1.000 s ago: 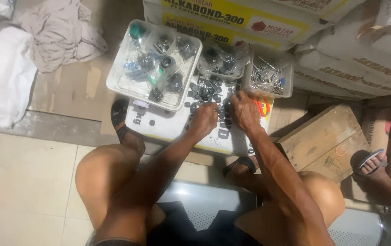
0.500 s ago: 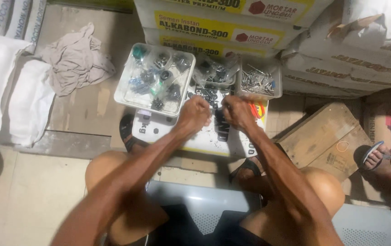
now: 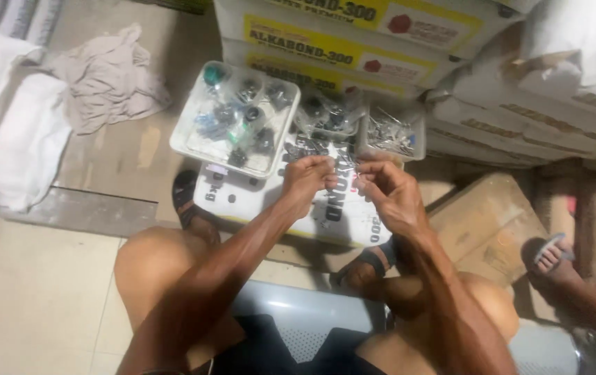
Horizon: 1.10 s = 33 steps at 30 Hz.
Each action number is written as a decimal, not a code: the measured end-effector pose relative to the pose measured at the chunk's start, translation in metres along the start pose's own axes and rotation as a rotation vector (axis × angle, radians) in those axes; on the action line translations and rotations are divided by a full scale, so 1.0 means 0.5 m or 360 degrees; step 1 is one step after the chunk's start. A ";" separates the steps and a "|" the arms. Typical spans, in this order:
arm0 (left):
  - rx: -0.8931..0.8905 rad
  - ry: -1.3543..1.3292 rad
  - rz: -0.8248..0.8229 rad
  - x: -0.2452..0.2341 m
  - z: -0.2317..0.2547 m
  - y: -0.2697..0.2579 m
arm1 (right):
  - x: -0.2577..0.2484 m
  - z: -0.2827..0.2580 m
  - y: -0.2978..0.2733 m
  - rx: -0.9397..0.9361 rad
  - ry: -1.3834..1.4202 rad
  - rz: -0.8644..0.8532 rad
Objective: Sort small metal hardware components from a plastic tray into different sections or containers.
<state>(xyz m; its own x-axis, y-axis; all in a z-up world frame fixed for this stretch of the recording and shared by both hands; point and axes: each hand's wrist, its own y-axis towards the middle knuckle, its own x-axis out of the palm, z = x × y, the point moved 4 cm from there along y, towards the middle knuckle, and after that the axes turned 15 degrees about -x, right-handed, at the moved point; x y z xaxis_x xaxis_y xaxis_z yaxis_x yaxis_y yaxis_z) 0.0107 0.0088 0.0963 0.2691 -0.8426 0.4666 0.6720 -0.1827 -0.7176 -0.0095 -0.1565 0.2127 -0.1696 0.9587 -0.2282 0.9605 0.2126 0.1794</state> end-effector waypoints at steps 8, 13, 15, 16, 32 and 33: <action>0.0110 0.0078 0.0154 -0.017 0.049 0.025 | 0.055 0.063 0.035 -0.0017 -0.0122 -0.0033; 0.0145 0.0225 0.0181 -0.021 0.047 0.007 | 0.072 0.057 0.037 0.0063 -0.0144 -0.0049; 0.0170 0.0157 0.0168 -0.032 0.038 0.015 | 0.077 0.061 0.037 0.0035 -0.0095 -0.0054; 0.0171 0.0152 0.0173 -0.035 0.036 0.016 | 0.077 0.066 0.035 0.0034 -0.0093 -0.0060; 0.0250 0.0290 0.0215 -0.028 0.021 0.024 | 0.071 0.105 0.045 0.0128 -0.0178 -0.0089; 0.0279 0.0323 0.0229 -0.033 0.021 0.028 | 0.070 0.117 0.047 0.0096 -0.0184 -0.0099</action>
<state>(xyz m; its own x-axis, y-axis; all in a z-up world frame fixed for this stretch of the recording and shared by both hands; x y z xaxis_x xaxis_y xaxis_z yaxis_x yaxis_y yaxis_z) 0.0228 0.0254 0.0841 0.2387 -0.9408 0.2407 0.7505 0.0214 -0.6606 0.0201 -0.1288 0.1528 -0.2057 0.9152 -0.3466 0.9611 0.2556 0.1045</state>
